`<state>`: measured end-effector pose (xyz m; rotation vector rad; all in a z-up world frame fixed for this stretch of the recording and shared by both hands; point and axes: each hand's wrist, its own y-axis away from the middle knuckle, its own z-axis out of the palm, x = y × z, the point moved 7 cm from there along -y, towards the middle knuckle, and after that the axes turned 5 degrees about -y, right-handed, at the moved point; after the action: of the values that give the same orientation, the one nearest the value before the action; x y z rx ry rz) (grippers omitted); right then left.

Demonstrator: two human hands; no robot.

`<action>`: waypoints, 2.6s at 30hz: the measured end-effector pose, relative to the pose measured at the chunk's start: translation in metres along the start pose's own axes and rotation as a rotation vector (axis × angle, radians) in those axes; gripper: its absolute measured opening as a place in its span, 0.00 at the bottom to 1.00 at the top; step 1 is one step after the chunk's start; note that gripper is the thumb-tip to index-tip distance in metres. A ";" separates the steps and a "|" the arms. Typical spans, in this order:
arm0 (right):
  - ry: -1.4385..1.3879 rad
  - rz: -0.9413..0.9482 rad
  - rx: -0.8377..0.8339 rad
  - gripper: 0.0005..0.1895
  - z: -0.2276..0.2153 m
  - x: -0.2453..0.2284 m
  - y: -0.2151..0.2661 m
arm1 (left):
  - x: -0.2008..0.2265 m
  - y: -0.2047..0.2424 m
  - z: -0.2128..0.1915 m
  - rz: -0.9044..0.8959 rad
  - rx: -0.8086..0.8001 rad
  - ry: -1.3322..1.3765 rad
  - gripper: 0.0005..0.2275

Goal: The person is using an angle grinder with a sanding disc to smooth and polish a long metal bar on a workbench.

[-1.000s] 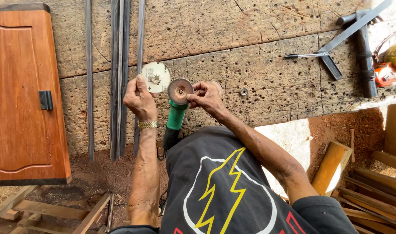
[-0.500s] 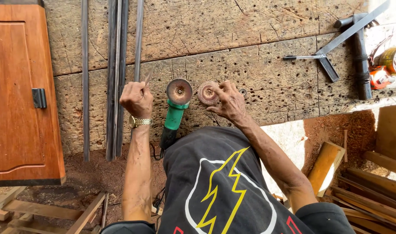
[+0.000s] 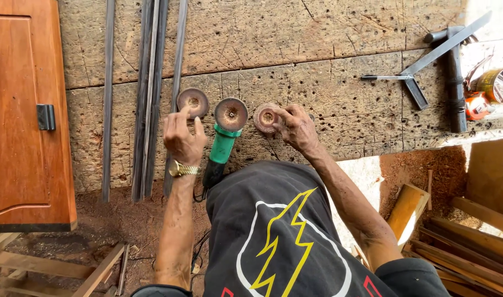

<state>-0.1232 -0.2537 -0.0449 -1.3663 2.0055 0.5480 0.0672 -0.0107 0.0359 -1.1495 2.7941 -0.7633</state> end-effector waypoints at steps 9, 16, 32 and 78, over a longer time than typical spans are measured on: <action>0.154 -0.115 0.185 0.11 0.005 -0.005 -0.008 | 0.040 0.041 -0.027 -0.021 0.164 0.238 0.06; 0.089 -0.092 0.091 0.05 0.004 -0.004 -0.016 | 0.102 0.044 -0.061 0.332 -0.095 0.427 0.03; -0.052 0.102 -0.182 0.11 -0.017 -0.013 0.000 | 0.130 0.038 -0.001 0.064 -0.611 0.446 0.27; -0.676 0.325 0.065 0.17 0.017 -0.080 -0.062 | 0.021 -0.001 0.025 -0.638 -0.269 0.738 0.13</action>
<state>-0.0412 -0.2128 0.0001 -0.6753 1.6515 0.9353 0.0575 -0.0358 0.0176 -2.2794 3.1529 -1.0383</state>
